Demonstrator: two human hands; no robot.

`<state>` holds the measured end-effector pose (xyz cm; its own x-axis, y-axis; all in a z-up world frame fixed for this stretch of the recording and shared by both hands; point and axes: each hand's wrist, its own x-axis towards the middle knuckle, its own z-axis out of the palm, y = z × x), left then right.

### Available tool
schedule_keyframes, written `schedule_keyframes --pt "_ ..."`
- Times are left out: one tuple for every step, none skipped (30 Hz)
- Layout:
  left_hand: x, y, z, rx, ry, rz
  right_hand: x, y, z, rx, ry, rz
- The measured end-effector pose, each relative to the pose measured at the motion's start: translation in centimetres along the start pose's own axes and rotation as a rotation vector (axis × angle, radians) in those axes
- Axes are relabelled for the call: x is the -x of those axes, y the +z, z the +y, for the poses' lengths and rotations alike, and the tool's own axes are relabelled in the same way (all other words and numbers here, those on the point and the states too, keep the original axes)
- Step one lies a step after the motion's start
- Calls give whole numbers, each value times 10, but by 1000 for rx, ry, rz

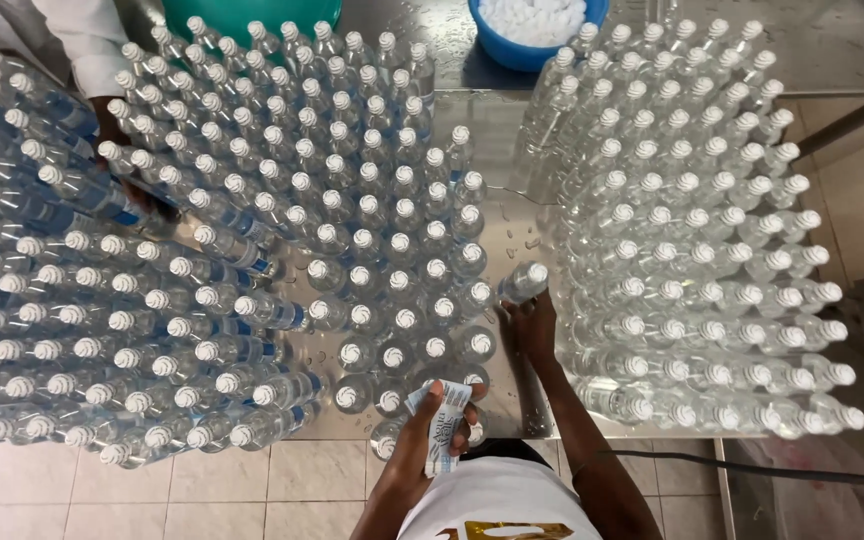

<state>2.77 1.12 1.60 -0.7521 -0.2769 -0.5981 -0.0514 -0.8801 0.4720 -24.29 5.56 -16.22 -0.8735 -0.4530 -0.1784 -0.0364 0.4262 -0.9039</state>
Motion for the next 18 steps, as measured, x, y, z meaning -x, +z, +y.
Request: schedule_keyframes --pt "1 4 4 3 6 5 -19 4 2 0 -3 -8" --pt "2 8 7 63 -8 42 -37 9 4 -24 -63 -15" --pt "2 12 11 120 -21 77 -57 13 6 -49 -125 -21" --pt "0 12 14 121 -13 79 -88 21 15 -52 -130 -26" --pt "-2 13 16 79 9 80 -119 29 24 11 -206 -3" --pt "-5 14 19 36 30 81 -149 37 34 74 -283 20" --pt "-14 9 16 39 37 82 -183 44 33 74 -289 16" --pt "-23 4 12 135 16 92 -216 52 32 127 -262 -3" --pt "-30 -2 8 232 -10 104 -246 60 33 180 -229 -21" --pt "-38 -7 3 235 -8 108 -270 65 29 180 -229 -26" --pt "-46 -13 -1 262 13 91 -295 73 24 147 -284 -70" --pt "-54 -18 -4 288 34 75 -320 81 19 114 -339 -113" --pt "-63 -31 -11 293 43 79 -344 93 16 112 -344 -122" --pt "-73 -43 -18 283 49 32 -368 105 14 120 -391 -165" --pt "-80 -55 -27 275 52 -12 -389 116 13 129 -433 -208" --pt "-87 -60 -31 280 57 -6 -404 133 12 128 -434 -217" --pt "-94 -64 -35 343 65 12 -419 146 11 108 -526 -248" --pt "-100 -68 -40 406 74 31 -434 160 10 87 -618 -280"
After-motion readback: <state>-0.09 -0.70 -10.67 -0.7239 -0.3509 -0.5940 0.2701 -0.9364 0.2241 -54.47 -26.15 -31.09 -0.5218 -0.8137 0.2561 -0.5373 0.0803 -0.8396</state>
